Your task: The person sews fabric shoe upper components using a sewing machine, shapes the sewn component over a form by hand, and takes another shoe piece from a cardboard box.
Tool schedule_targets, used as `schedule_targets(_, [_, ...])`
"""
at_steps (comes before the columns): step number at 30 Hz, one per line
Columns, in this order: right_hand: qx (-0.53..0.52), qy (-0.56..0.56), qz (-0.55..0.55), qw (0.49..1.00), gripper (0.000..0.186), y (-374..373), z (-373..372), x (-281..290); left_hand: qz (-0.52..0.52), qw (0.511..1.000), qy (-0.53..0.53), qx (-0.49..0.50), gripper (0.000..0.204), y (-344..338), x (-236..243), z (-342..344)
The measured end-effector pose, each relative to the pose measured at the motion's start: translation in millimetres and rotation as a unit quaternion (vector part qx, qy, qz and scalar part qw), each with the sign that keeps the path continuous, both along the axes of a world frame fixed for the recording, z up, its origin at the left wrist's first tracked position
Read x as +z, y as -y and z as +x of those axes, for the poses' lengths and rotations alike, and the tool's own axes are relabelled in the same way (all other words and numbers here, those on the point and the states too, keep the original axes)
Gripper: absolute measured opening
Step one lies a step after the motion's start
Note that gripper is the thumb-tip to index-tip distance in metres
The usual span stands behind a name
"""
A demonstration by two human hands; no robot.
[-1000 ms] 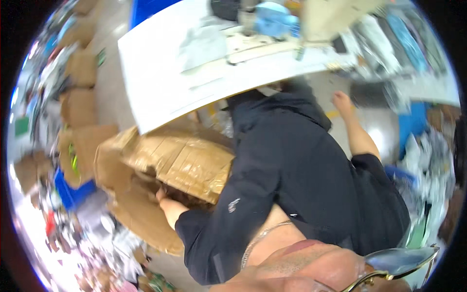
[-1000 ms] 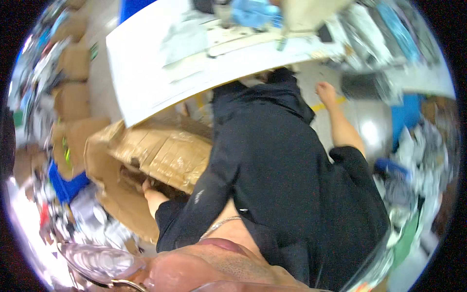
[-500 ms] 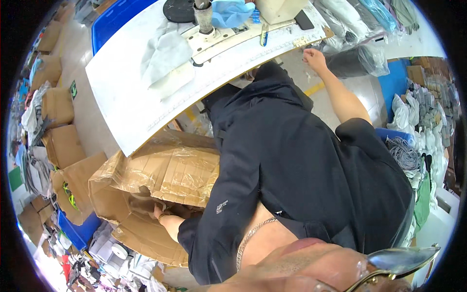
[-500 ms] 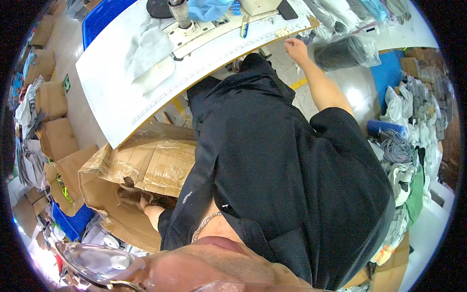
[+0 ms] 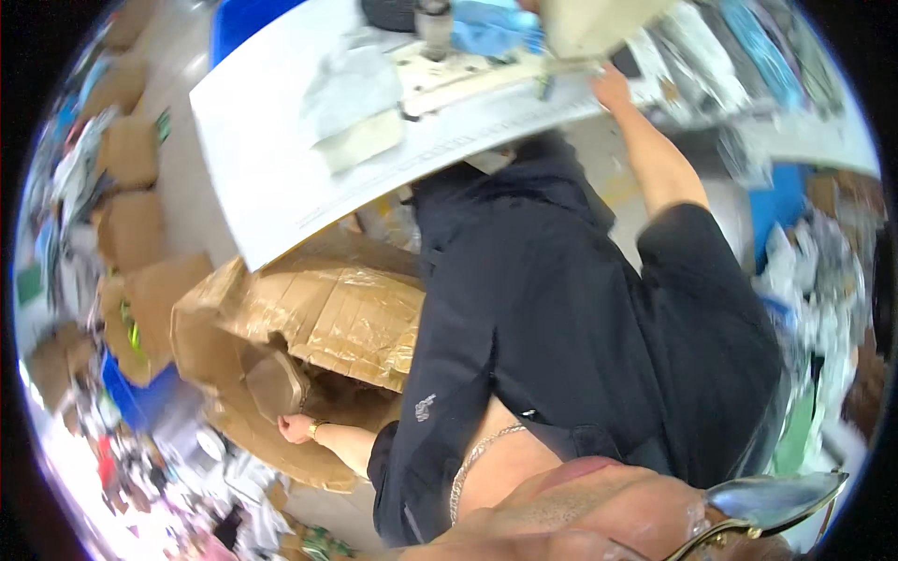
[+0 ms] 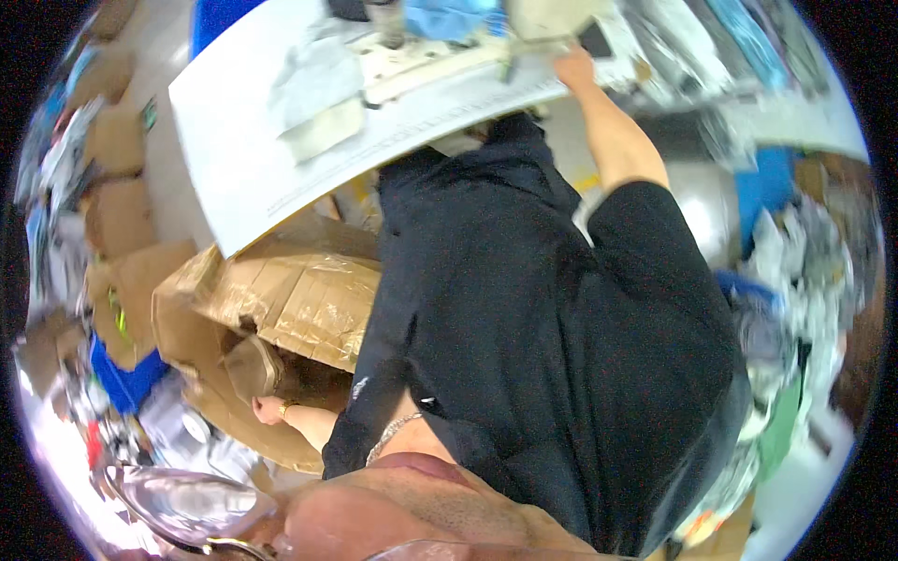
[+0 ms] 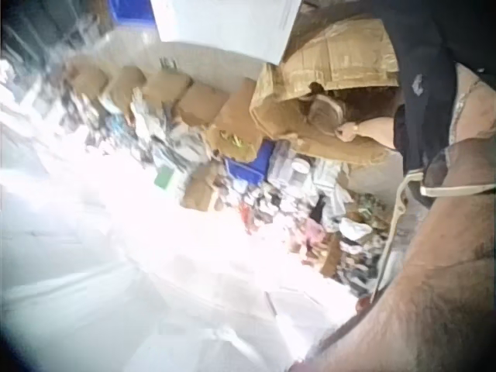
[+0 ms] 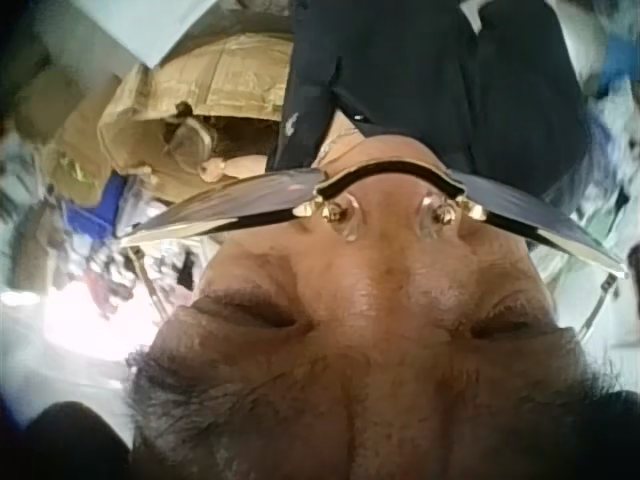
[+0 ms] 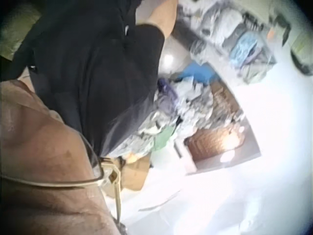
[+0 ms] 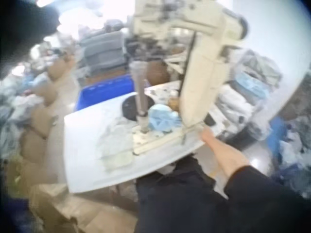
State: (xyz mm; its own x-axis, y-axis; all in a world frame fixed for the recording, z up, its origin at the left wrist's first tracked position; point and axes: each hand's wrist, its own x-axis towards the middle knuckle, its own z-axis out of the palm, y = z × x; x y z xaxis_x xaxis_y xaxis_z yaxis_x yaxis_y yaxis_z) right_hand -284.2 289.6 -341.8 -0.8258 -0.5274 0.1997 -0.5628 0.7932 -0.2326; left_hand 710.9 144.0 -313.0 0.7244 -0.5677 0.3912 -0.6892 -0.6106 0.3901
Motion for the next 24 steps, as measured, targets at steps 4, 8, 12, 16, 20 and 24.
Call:
schedule_targets(4, [0.064, 0.019, 0.043, 0.997, 0.045, -32, -34, -33, -0.128, 0.986, 0.071, -0.081, 0.023, -5, 64, -28])
schedule_targets(8, [0.063, 0.020, -0.005, 0.998, 0.049, -52, -63, -41, -0.202, 0.971, 0.069, -0.109, 0.029, 4, 136, -70])
schedule_targets(12, [0.064, 0.054, -0.025, 0.996, 0.040, -37, -42, -38, -0.307, 0.941, 0.049, -0.138, 0.036, 8, 221, -139])
schedule_targets(16, [0.044, 0.083, -0.083, 0.992, 0.038, -46, -47, -43, -0.353, 0.904, 0.000, -0.240, 0.038, 38, 269, -220])
schedule_targets(20, [0.026, 0.108, -0.123, 0.986, 0.035, -48, -45, -36, -0.379, 0.851, -0.077, -0.356, 0.038, 64, 276, -296])
schedule_targets(24, [0.046, 0.064, -0.183, 0.980, 0.031, -56, -40, -42, -0.327, 0.824, -0.153, -0.437, 0.035, 80, 258, -376])
